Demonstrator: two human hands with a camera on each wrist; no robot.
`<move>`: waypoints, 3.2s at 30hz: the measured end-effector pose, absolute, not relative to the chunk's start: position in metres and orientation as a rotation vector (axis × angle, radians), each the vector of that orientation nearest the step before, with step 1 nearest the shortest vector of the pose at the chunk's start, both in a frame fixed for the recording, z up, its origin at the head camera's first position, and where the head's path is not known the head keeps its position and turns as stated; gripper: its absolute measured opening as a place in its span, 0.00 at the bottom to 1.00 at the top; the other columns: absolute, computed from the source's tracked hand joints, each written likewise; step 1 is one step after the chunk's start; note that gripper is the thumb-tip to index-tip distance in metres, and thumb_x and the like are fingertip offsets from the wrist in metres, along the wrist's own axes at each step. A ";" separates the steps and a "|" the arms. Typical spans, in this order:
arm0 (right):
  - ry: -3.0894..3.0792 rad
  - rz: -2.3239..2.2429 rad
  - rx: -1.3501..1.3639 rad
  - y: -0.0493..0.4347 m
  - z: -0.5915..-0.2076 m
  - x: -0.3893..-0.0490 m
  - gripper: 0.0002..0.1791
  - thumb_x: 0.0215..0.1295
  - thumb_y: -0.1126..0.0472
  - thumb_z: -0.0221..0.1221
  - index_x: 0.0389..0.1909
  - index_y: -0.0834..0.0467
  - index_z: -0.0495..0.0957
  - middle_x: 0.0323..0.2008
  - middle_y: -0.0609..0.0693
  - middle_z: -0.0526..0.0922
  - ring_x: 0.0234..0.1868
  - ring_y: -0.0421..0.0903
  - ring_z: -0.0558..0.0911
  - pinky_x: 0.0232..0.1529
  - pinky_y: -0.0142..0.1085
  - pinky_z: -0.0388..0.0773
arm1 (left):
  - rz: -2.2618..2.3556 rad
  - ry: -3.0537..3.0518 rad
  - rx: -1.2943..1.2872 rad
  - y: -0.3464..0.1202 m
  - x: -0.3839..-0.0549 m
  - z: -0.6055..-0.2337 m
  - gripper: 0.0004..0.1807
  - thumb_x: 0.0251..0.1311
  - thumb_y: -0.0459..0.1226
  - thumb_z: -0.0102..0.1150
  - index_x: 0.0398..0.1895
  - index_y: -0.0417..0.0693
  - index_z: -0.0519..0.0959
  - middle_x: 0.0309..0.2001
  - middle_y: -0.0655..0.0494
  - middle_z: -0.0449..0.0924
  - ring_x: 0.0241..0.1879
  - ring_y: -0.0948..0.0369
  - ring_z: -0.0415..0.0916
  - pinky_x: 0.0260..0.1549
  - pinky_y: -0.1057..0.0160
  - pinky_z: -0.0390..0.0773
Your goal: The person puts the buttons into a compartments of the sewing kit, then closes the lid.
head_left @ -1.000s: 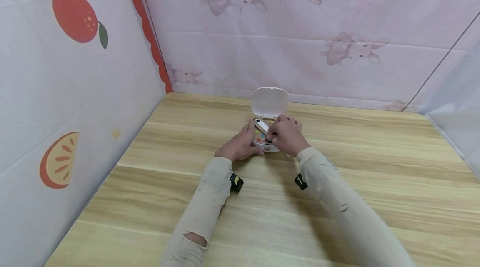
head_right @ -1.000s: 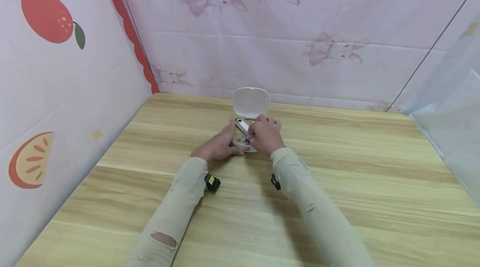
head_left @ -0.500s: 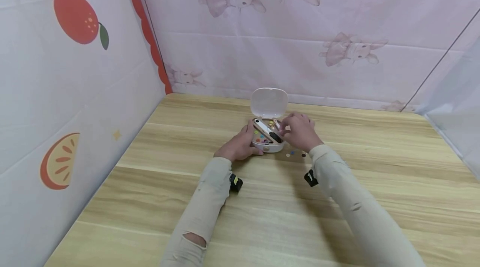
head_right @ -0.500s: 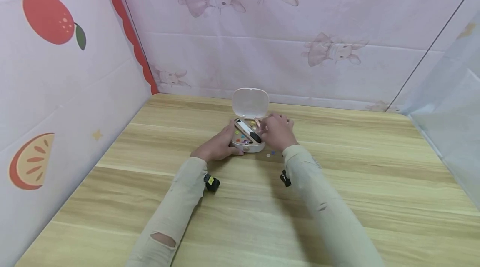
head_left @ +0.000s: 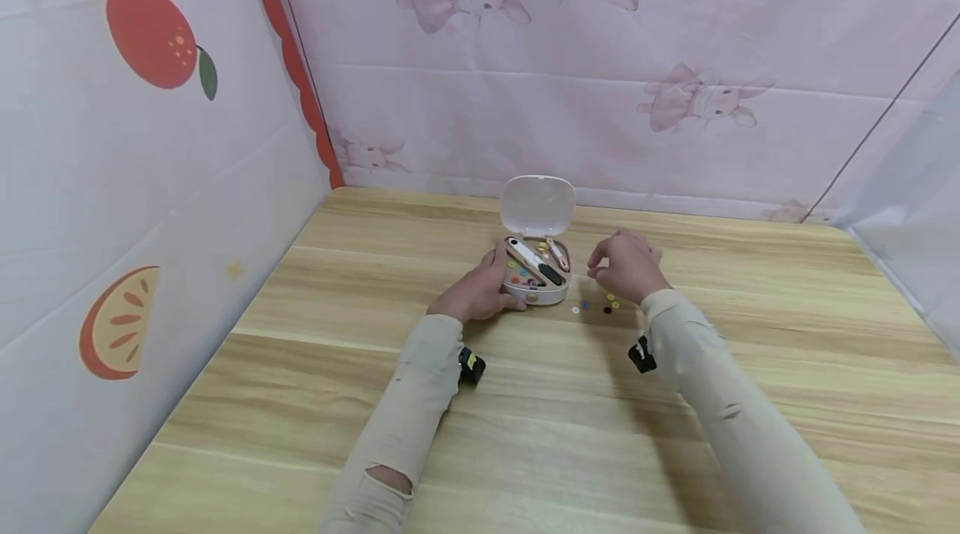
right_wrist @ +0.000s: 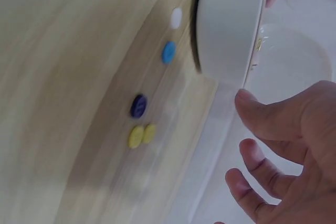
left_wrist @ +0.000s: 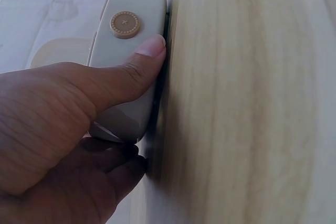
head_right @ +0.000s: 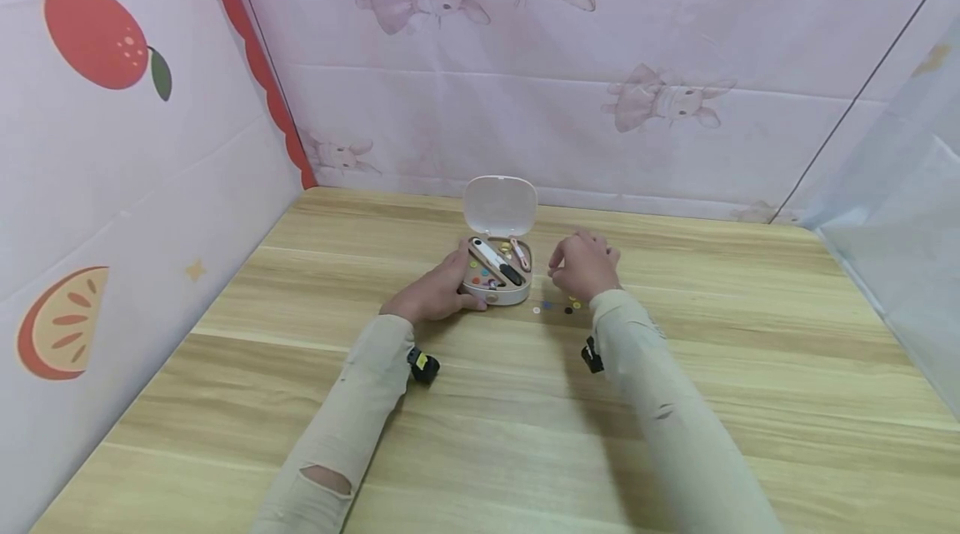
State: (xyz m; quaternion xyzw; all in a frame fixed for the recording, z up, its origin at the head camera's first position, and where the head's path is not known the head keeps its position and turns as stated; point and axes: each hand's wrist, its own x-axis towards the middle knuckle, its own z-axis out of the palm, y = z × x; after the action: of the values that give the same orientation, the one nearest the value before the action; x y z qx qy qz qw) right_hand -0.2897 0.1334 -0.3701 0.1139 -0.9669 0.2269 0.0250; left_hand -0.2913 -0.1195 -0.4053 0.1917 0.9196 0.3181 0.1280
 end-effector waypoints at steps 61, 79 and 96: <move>-3.181 0.608 0.206 0.151 -0.389 -0.290 0.06 0.57 0.68 0.64 0.34 0.62 0.88 0.48 0.61 0.82 0.52 0.67 0.72 0.58 0.69 0.57 | 0.914 2.663 0.539 -0.119 -0.291 -0.403 0.62 0.66 0.45 0.66 0.80 0.42 0.25 0.81 0.40 0.35 0.78 0.49 0.44 0.75 0.55 0.51; -3.202 0.530 0.249 0.148 -0.393 -0.291 0.08 0.62 0.67 0.58 0.34 0.64 0.85 0.47 0.62 0.77 0.50 0.65 0.70 0.58 0.68 0.57 | 0.913 2.661 0.539 -0.119 -0.290 -0.402 0.62 0.66 0.45 0.66 0.80 0.42 0.25 0.81 0.40 0.35 0.79 0.49 0.43 0.75 0.54 0.50; -3.102 0.615 0.318 0.140 -0.379 -0.291 0.10 0.60 0.68 0.57 0.37 0.63 0.86 0.51 0.62 0.78 0.55 0.66 0.70 0.59 0.68 0.57 | 0.921 2.656 0.531 -0.120 -0.290 -0.402 0.62 0.66 0.45 0.66 0.80 0.43 0.25 0.81 0.40 0.35 0.79 0.49 0.44 0.75 0.54 0.50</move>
State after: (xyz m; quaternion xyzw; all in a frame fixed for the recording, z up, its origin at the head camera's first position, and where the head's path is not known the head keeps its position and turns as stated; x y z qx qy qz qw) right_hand -0.2913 0.1404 -0.3789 0.0999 -0.9759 0.1934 -0.0184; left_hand -0.2899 -0.1198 -0.4022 0.1838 0.9193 0.3186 0.1399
